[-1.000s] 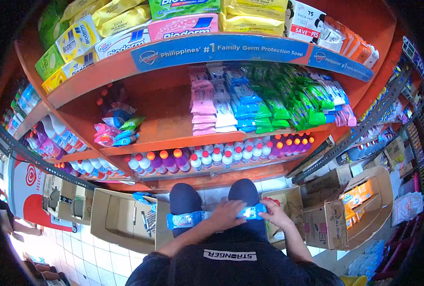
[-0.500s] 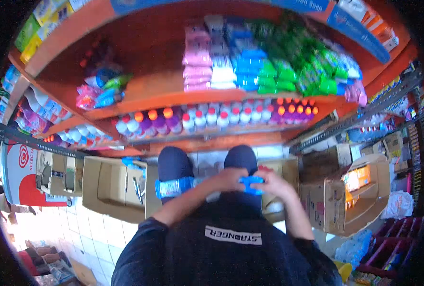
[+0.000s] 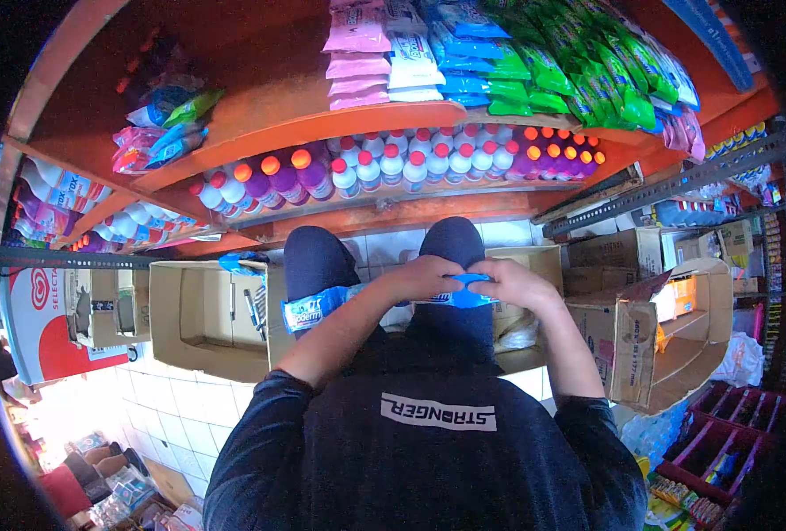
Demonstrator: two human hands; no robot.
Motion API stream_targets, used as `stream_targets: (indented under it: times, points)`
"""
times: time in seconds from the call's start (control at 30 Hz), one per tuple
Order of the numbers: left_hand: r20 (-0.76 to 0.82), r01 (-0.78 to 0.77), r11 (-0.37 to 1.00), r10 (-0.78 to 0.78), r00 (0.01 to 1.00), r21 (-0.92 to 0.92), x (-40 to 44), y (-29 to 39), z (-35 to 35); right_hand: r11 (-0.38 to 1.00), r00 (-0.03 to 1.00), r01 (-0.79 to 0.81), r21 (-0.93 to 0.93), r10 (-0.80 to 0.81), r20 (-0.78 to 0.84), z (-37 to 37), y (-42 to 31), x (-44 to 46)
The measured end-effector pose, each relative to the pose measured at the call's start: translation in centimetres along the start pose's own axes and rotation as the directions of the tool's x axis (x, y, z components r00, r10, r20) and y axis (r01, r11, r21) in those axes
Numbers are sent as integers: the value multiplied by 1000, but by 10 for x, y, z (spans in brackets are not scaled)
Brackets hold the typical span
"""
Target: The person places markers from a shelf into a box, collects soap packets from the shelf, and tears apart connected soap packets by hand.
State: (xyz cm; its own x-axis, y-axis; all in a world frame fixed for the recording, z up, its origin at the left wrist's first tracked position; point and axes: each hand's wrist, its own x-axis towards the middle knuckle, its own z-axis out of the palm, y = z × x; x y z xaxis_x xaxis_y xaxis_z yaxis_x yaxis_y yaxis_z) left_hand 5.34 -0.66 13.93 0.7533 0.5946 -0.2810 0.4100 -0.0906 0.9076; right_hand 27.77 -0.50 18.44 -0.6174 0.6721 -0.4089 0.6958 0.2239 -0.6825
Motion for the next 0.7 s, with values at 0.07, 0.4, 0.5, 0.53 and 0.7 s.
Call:
stream_targets:
  times: [0.07,0.4,0.5,0.53,0.7]
  points:
    - [-10,56,997,-57,998,-56,-6,18,-4,998,999,-39,-57,40,18,0,-2,4]
    - [-202,-108,990,88,975,-92,2,-15,6,980,969,178,-83,-190,-157,5,-9,8]
    - [-243,-107,985,73,967,-132,1,-10,6,978,939,207,9,-196,-283,12,-8,6]
    - [-247,-106,978,58,967,-183,1,-8,6,979,937,203,13,-191,-292,13,-8,6]
    - [-41,-27,970,18,999,-241,1,-11,-5,963,931,259,-76,-270,-247,9,-5,5]
